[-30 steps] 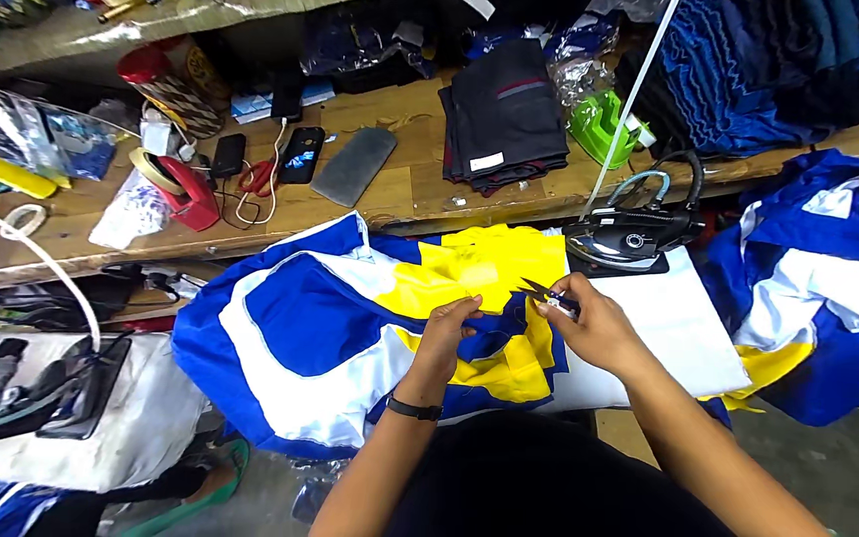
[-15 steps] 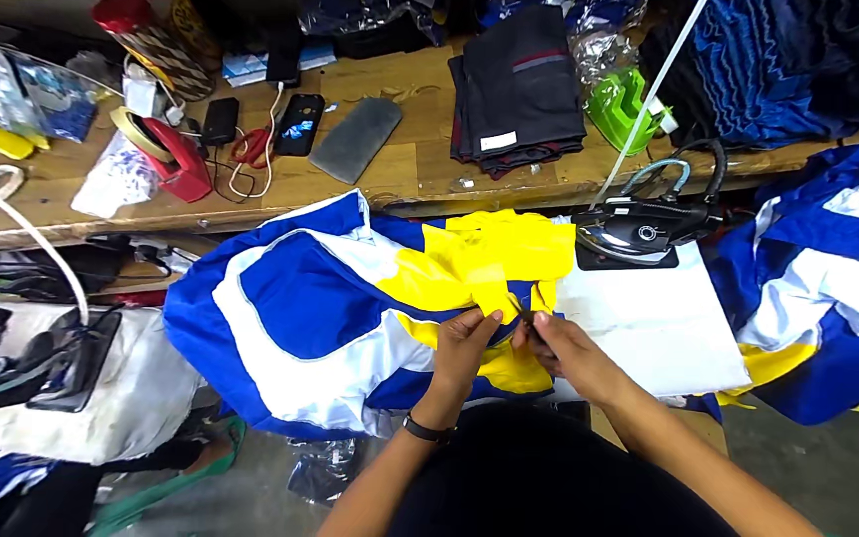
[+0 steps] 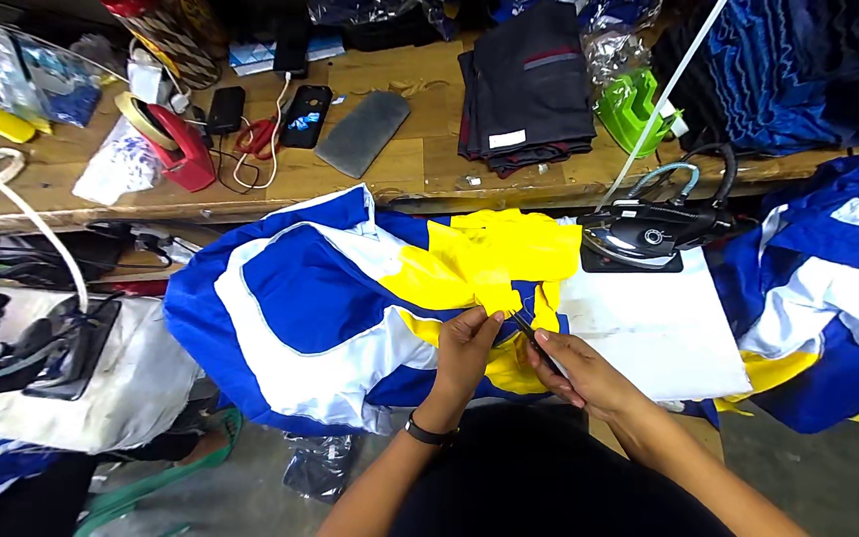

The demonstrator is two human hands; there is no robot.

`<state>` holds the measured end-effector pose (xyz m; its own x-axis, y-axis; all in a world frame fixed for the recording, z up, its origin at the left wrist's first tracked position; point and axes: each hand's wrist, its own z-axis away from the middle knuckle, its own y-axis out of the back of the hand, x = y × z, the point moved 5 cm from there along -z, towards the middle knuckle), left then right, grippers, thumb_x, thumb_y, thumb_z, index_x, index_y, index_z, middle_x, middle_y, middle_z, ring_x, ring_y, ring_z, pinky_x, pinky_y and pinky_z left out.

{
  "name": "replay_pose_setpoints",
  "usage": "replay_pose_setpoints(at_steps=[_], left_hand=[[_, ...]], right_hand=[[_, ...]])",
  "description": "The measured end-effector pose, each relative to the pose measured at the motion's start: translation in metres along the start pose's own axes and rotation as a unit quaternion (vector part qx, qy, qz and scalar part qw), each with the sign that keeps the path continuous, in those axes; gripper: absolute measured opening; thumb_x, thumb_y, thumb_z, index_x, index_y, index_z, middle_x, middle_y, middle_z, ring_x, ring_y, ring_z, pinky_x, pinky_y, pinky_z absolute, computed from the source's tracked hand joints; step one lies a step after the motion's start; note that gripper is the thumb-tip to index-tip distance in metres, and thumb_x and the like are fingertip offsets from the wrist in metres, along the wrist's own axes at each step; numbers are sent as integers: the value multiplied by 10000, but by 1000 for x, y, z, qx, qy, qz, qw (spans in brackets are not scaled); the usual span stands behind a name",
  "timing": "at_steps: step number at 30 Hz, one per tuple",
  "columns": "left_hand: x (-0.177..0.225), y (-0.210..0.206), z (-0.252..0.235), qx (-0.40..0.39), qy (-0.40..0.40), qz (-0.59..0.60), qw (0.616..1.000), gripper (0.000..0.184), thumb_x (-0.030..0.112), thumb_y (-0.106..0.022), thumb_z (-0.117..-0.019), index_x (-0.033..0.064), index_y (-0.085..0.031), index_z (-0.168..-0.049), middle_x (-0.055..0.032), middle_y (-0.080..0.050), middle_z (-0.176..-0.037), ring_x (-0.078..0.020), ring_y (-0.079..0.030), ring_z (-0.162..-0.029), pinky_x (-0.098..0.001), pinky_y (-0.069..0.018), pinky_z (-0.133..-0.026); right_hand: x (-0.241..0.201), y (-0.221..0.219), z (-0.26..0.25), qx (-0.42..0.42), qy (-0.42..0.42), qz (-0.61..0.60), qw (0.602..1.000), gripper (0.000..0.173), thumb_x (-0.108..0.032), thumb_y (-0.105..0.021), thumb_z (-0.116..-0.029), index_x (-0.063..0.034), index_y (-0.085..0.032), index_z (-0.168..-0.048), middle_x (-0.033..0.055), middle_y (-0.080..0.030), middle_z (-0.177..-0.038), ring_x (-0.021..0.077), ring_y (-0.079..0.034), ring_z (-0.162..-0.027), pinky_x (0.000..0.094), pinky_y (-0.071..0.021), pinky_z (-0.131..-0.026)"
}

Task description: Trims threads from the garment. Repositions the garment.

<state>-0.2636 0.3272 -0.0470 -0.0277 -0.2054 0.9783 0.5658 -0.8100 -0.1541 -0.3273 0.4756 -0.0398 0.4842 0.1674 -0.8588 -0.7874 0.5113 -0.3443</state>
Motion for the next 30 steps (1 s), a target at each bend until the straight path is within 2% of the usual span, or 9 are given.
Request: replay_pose_setpoints(at_steps=[10,22,27,30], left_hand=[[0,0,0,2,7,-9,1000,169,0,-609,-977,19,-696,-833,15,-693,-758,-44,-665,-753,-252,-570,-785],[0,-1,-1,2,-2,-21,1000,156,3,-609,-980,3,-705,-857,1,-706,-777,-47,-675,-767,-255,-577,-788],[-3,-2,-3,1,-23,-37,999,137,26,-619,-982,3,-717,-890,-6,-718,-810,-48,-678,-781,-253,-576,-790],[-5,-4,-4,-1,-55,-46,997,117,37,-625,-985,-7,-730,-957,-20,-744,-861,-47,-693,-814,-251,-578,-807]], right_hand=[[1,2,-3,7,-17,-5,1000,402,-307,-290,-1117,-147,-557,-861,-111,-387,-541,-39,-307,-379,113,-262,-362],[1,4,-4,11,-22,0,1000,404,-306,-294,-1117,-145,-564,-864,-112,-385,-536,-40,-304,-377,113,-258,-361],[0,3,-7,30,-19,1,999,415,-304,-295,-1116,-135,-566,-852,-110,-372,-515,-33,-306,-368,122,-264,-358],[0,0,-7,26,-43,-44,998,448,-331,-264,-1127,-126,-558,-858,-100,-369,-514,-29,-309,-365,121,-268,-355]])
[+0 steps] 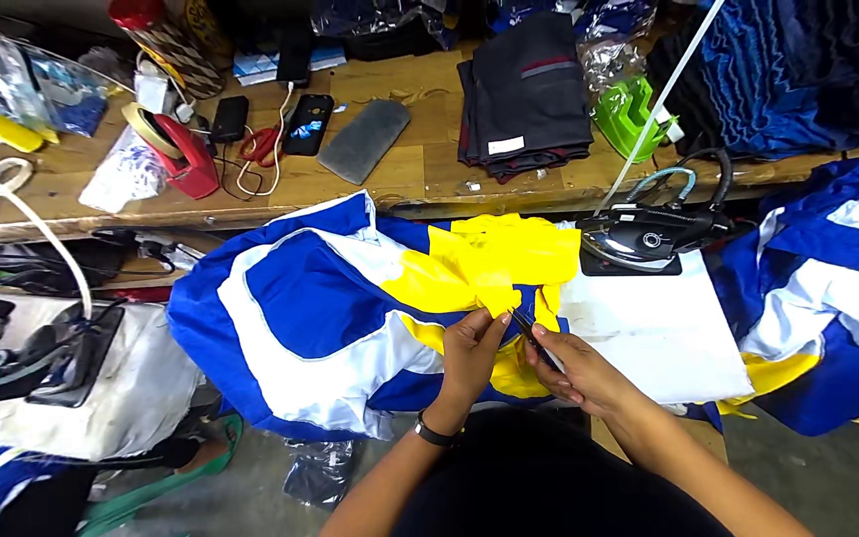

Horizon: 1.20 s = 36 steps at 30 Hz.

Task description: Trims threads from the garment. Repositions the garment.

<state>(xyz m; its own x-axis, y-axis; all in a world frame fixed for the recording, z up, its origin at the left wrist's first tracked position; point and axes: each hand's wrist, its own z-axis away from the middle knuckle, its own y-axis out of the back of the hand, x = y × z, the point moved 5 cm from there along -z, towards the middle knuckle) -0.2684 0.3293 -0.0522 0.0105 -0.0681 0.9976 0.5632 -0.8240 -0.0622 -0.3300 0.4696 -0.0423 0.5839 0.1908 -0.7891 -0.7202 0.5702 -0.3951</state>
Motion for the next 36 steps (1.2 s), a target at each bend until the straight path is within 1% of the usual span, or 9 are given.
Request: replay_pose_setpoints(at_steps=[5,11,15,17,19,20,23,27,36], left_hand=[[-3,0,-1,18,-84,-42,995,169,50,-598,-997,-5,-709,-881,5,-704,-782,-22,-659,-732,-228,-568,-739],[1,-3,-1,26,-68,-22,997,170,34,-570,-1003,-16,-697,-900,-9,-707,-797,-37,-674,-760,-235,-577,-763],[2,-4,0,27,-59,1,998,174,25,-555,-1005,-15,-684,-896,-17,-706,-802,-50,-681,-779,-240,-573,-763],[2,-5,-1,20,-55,6,998,179,24,-549,-1006,-20,-692,-907,-37,-728,-827,-64,-699,-805,-249,-578,-775],[1,-5,-3,17,-54,11,998,184,25,-553,-1009,-21,-691,-895,-39,-722,-814,-70,-696,-781,-258,-585,-763],[1,-5,-3,18,-51,13,998,182,22,-554,-1007,-21,-690,-894,-41,-720,-814,-72,-696,-781,-260,-587,-764],[2,-5,-1,25,-38,23,999,177,19,-541,-1005,-21,-685,-910,-48,-729,-851,-69,-698,-828,-249,-575,-782],[2,-7,-2,17,-33,48,998,188,7,-527,-1012,-48,-687,-930,-98,-754,-905,-116,-731,-872,-278,-598,-806],[4,-11,-1,28,-18,90,995,145,-6,-551,-1001,-64,-684,-1007,-108,-761,-951,-141,-739,-927,-296,-599,-867]], right_hand=[[2,-6,-1,-47,-79,-145,985,530,-447,-233,-1115,-111,-551,-857,-80,-389,-520,-21,-337,-341,120,-317,-332],[-7,3,-7,97,90,184,974,348,-305,-472,-1085,-148,-564,-789,-106,-416,-592,-15,-350,-461,156,-293,-452],[2,-7,-7,-41,-34,-124,991,488,-443,-309,-1107,-134,-551,-816,-91,-403,-534,-27,-355,-351,118,-330,-335],[-2,0,-10,38,52,36,997,411,-328,-398,-1108,-137,-557,-781,-104,-403,-537,-40,-336,-388,113,-289,-371],[-8,6,-8,144,147,272,940,344,-368,-553,-1043,-131,-595,-798,-100,-430,-607,-10,-379,-505,184,-320,-496],[-9,6,-8,145,150,273,939,346,-366,-551,-1045,-132,-593,-794,-102,-433,-608,-13,-380,-504,179,-319,-493],[-1,-3,-11,-1,18,-33,999,461,-378,-359,-1108,-141,-555,-765,-90,-431,-543,-31,-359,-367,116,-311,-341],[-6,4,-13,115,150,182,965,344,-289,-532,-1061,-149,-565,-748,-106,-448,-581,-17,-405,-470,156,-339,-462],[-6,-4,-18,95,112,47,988,395,-180,-470,-1082,-144,-579,-704,-107,-421,-526,-37,-333,-394,123,-271,-375]])
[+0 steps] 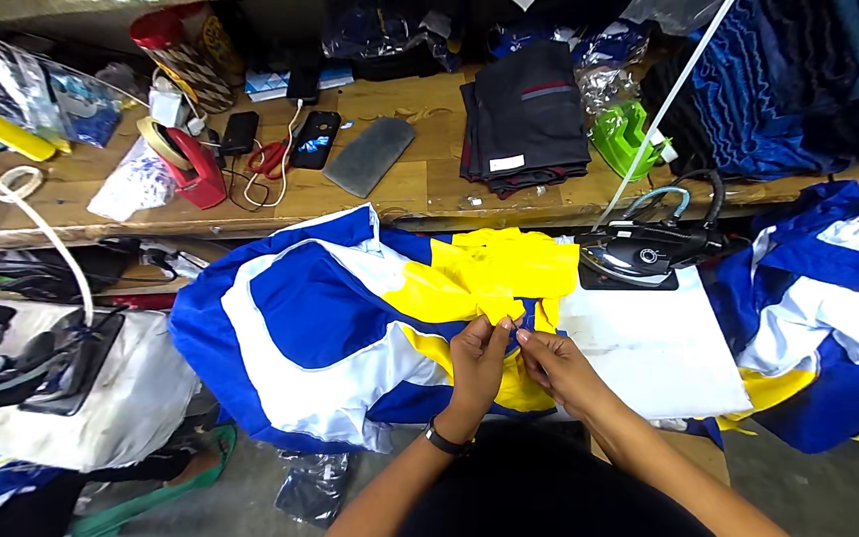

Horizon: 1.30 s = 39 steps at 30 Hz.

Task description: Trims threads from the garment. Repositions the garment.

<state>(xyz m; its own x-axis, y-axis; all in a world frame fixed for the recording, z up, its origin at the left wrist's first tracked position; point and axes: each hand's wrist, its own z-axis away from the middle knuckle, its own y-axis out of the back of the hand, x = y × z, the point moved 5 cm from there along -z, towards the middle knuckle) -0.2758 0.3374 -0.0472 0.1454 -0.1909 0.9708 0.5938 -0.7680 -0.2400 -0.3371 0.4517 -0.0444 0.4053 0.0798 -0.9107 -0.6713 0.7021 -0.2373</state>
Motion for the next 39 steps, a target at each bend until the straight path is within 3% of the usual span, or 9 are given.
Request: replay_pose_setpoints(at_steps=[5,9,18,22,24,27,31,36,39], left_hand=[[0,-4,-2,20,36,40,998,98,-21,-647,-954,-70,-692,-1026,-122,-764,-944,-169,-751,-912,-318,-607,-884],[-1,-6,-3,29,43,57,997,79,-63,-629,-939,-64,-687,-993,-117,-766,-905,-167,-754,-887,-317,-610,-869],[-4,3,-7,5,26,4,1000,151,-7,-523,-1020,-56,-664,-996,-72,-730,-917,-121,-720,-915,-307,-587,-897],[-4,5,-8,6,-24,-43,999,155,15,-538,-1020,-19,-675,-954,-26,-720,-872,-70,-697,-862,-273,-580,-850],[-3,6,-8,-1,-26,-52,998,164,20,-536,-1021,-20,-679,-950,-32,-724,-871,-77,-703,-871,-279,-582,-855],[-3,6,-8,-14,1,-35,999,195,16,-509,-1030,-43,-678,-951,-87,-747,-918,-115,-721,-902,-296,-589,-868],[1,4,-7,-8,28,-34,999,198,24,-513,-1026,-25,-670,-917,-82,-752,-918,-96,-714,-884,-266,-571,-821],[0,3,-6,-8,63,-7,998,192,2,-516,-1026,-60,-678,-942,-118,-760,-937,-127,-731,-897,-279,-589,-838],[-3,5,-3,-5,41,-36,998,191,16,-526,-1026,-47,-684,-938,-103,-761,-934,-112,-728,-886,-267,-587,-821]], right_hand=[[8,-5,0,5,1,-39,999,410,-208,-421,-1100,-148,-556,-718,-106,-389,-527,-35,-311,-399,123,-265,-384],[15,-7,-1,5,21,-51,998,432,-208,-398,-1099,-179,-505,-681,-113,-365,-533,-31,-295,-413,133,-254,-400],[9,-4,1,-51,-46,-56,996,437,-331,-306,-1121,-159,-524,-783,-101,-386,-531,-18,-332,-384,133,-295,-371],[10,-9,3,-104,-109,-185,971,509,-429,-267,-1116,-147,-530,-783,-82,-416,-540,-12,-349,-361,132,-319,-345],[9,-8,1,-84,-78,-127,985,477,-386,-296,-1118,-155,-529,-771,-93,-407,-537,-24,-340,-367,123,-306,-350],[7,2,-3,8,47,105,993,353,-288,-455,-1084,-165,-534,-763,-114,-383,-584,-17,-335,-469,161,-288,-461],[8,-5,0,-62,-74,-102,990,459,-370,-349,-1110,-156,-532,-748,-97,-403,-529,-27,-334,-363,125,-299,-343],[5,6,-6,19,57,81,995,368,-249,-525,-1057,-179,-540,-696,-131,-395,-542,-35,-330,-430,145,-275,-419],[6,3,-5,15,22,43,999,424,-218,-476,-1078,-170,-526,-659,-117,-380,-514,-32,-311,-400,137,-256,-388]])
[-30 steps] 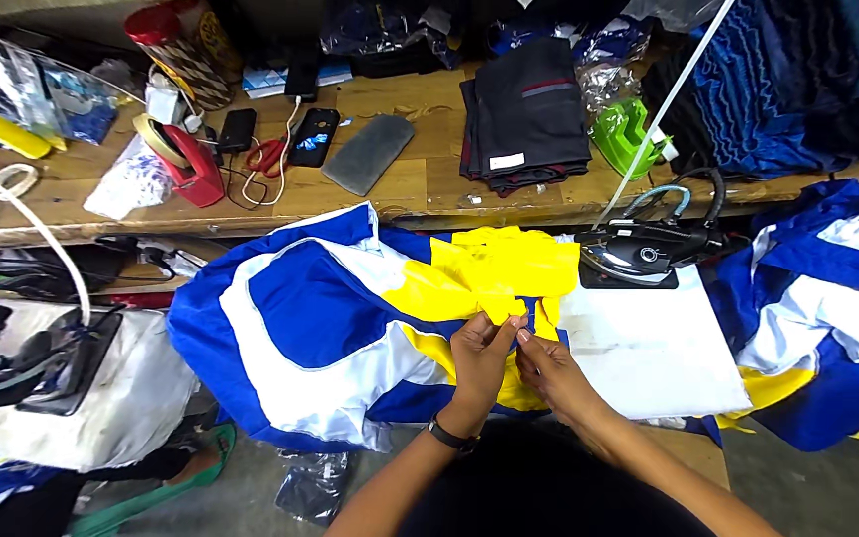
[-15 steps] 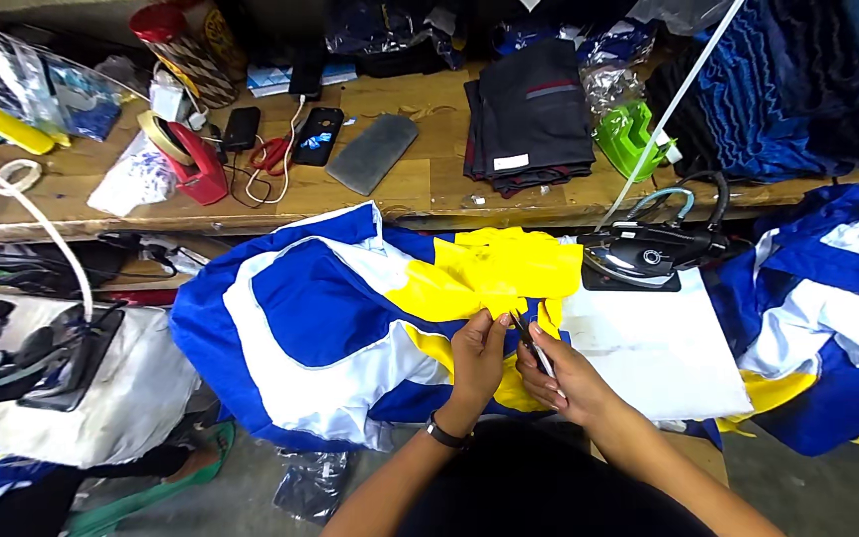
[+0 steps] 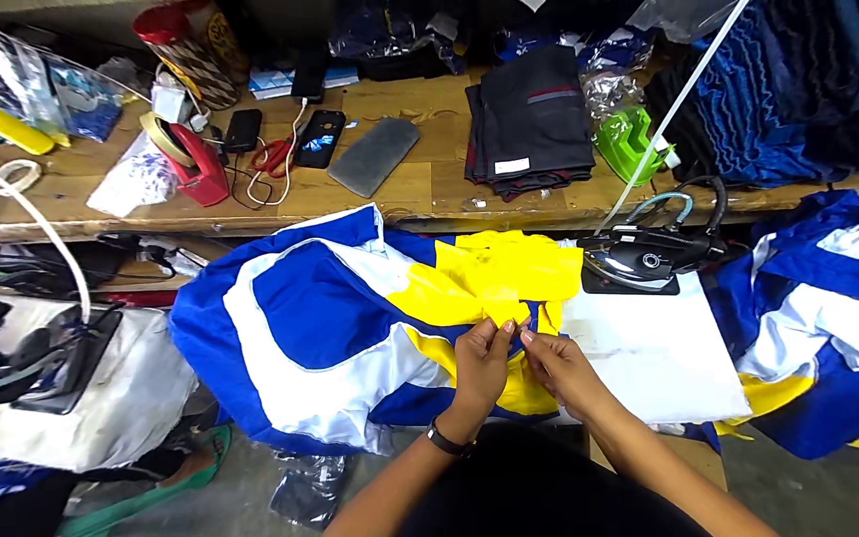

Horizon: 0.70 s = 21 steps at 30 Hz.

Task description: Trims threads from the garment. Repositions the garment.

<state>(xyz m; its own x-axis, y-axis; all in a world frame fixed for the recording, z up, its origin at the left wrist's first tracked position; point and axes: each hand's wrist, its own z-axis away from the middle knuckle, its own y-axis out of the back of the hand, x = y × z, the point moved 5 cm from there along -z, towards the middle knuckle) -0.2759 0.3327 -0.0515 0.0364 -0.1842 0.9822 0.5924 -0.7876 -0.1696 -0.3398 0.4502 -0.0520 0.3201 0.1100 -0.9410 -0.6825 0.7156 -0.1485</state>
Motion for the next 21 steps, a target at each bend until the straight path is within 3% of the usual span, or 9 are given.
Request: replay_pose_setpoints(at_steps=[4,9,21], left_hand=[[-4,2,4,3,-11,-6,1000,186,11,-526,-1020,-43,-684,-937,-93,-761,-933,-98,-726,-879,-258,-586,-810],[-6,2,7,25,-45,5,999,174,2,-536,-1009,-57,-683,-936,-92,-745,-880,-115,-731,-854,-276,-602,-826],[-6,4,4,46,-37,-15,998,156,15,-551,-1009,-40,-684,-949,-65,-729,-865,-97,-720,-864,-265,-597,-815]], right_hand=[[5,-6,3,-16,-48,-43,998,464,-248,-411,-1103,-164,-507,-657,-102,-368,-489,-24,-303,-367,136,-250,-357],[14,-13,1,-15,-10,-68,998,432,-227,-393,-1100,-189,-535,-694,-129,-359,-524,-35,-290,-412,137,-249,-398],[8,-9,4,-41,-59,-55,996,448,-285,-381,-1108,-173,-502,-692,-102,-358,-510,-22,-297,-382,136,-255,-376]])
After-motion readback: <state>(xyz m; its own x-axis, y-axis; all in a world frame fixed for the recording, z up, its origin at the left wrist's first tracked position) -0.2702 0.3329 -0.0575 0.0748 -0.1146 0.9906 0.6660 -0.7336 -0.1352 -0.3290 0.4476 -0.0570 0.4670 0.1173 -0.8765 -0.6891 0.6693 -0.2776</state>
